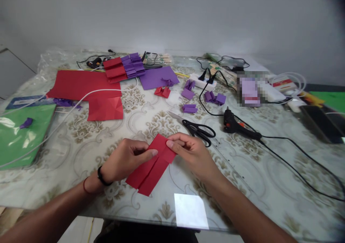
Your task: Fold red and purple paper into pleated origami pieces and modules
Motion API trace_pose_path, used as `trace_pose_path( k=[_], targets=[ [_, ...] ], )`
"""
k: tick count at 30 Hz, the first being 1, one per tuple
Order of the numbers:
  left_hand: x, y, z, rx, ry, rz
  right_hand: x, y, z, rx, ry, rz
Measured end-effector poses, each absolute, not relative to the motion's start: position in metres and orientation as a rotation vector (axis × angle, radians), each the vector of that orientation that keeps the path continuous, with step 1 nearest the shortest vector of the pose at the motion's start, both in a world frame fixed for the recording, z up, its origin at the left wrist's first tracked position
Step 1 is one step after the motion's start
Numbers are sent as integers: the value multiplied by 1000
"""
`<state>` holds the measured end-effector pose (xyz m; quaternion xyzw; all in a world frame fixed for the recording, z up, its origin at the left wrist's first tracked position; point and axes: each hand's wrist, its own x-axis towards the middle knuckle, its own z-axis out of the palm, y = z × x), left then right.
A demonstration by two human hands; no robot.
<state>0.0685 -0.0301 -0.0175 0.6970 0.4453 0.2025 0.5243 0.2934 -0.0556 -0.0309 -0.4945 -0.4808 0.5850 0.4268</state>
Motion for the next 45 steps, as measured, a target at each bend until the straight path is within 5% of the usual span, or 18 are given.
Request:
trace_pose_path(
  k=[45],
  targets=[
    [61, -20, -14, 1816, 1046, 323, 298, -53, -22, -1362, -1537, 1285]
  ],
)
